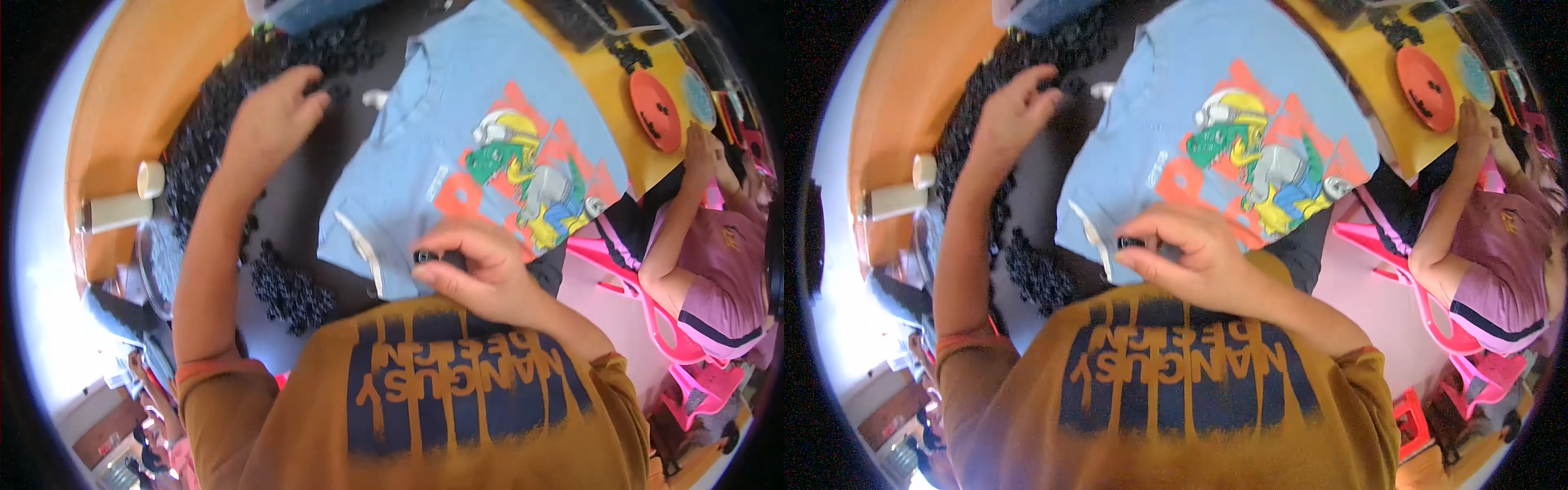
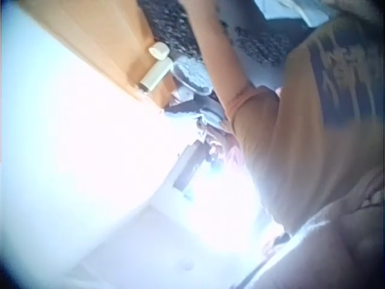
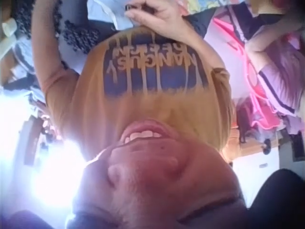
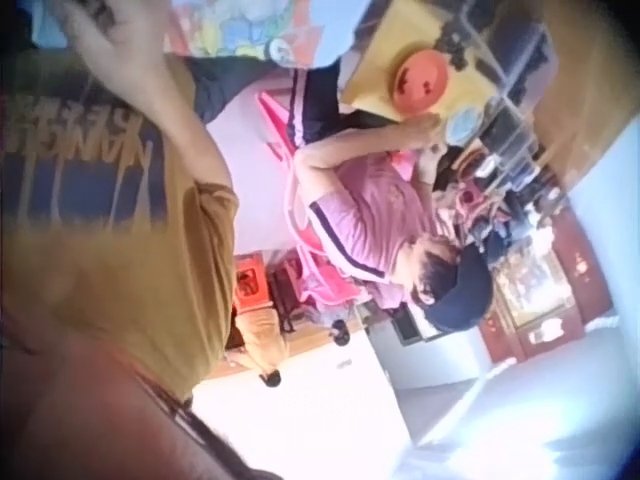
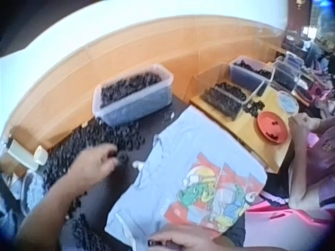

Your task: Manually assembling small black plastic cord locks by inserting metal springs into plastic housings.

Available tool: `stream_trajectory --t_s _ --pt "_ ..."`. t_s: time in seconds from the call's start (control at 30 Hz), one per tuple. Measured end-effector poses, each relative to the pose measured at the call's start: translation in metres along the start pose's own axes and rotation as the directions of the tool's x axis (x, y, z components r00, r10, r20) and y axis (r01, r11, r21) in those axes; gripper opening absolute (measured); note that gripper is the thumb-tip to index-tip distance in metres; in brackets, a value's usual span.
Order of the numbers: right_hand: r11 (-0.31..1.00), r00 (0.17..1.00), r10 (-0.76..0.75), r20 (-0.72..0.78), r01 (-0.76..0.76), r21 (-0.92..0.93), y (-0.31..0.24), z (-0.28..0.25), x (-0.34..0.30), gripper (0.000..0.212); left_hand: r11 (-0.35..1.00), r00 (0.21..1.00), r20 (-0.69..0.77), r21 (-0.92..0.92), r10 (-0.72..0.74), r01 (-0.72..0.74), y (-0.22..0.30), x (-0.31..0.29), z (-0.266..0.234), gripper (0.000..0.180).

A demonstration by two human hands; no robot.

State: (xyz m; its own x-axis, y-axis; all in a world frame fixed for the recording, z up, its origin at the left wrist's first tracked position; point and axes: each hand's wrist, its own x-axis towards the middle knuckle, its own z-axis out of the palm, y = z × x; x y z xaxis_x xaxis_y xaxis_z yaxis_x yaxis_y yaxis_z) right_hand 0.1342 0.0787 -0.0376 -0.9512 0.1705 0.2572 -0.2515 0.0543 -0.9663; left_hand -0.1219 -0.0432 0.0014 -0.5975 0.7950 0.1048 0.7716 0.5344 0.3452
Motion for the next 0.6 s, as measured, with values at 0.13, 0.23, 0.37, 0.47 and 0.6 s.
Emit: stream_trajectory --t_s 0.13,0.23,0.37,0.47,0.6 --pt "0.994 0.998 0.049 0.033 -0.052 0.092 0.001 -0.002 -0.002 0.021 0.994 0.996 -0.031 -0.066 -0.089 0.087 -0.013 -0.04 -0.03 0.027" --pt "0.974 0.992 0.109 -0.062 -0.094 0.206 0.005 0.007 0.0 0.022 0.962 0.961 0.058 -0.02 -0.27 0.271 -0.002 -0.081 -0.039 0.024" --pt "0.941 0.973 0.228 -0.023 -0.214 0.261 0.0 0.01 -0.003 0.023 0.93 0.937 0.06 -0.118 -0.343 0.348 -0.002 -0.14 -0.034 0.021" --pt "0.943 0.975 0.22 -0.006 -0.211 0.257 0.001 0.015 -0.003 0.023 0.91 0.917 0.072 -0.112 -0.393 0.399 0.003 -0.165 -0.033 0.021" --pt "0.966 0.977 0.211 -0.02 -0.205 0.156 0.0 0.017 -0.005 0.024 0.943 0.943 -0.059 0.034 -0.328 0.33 -0.001 -0.182 -0.025 0.022"
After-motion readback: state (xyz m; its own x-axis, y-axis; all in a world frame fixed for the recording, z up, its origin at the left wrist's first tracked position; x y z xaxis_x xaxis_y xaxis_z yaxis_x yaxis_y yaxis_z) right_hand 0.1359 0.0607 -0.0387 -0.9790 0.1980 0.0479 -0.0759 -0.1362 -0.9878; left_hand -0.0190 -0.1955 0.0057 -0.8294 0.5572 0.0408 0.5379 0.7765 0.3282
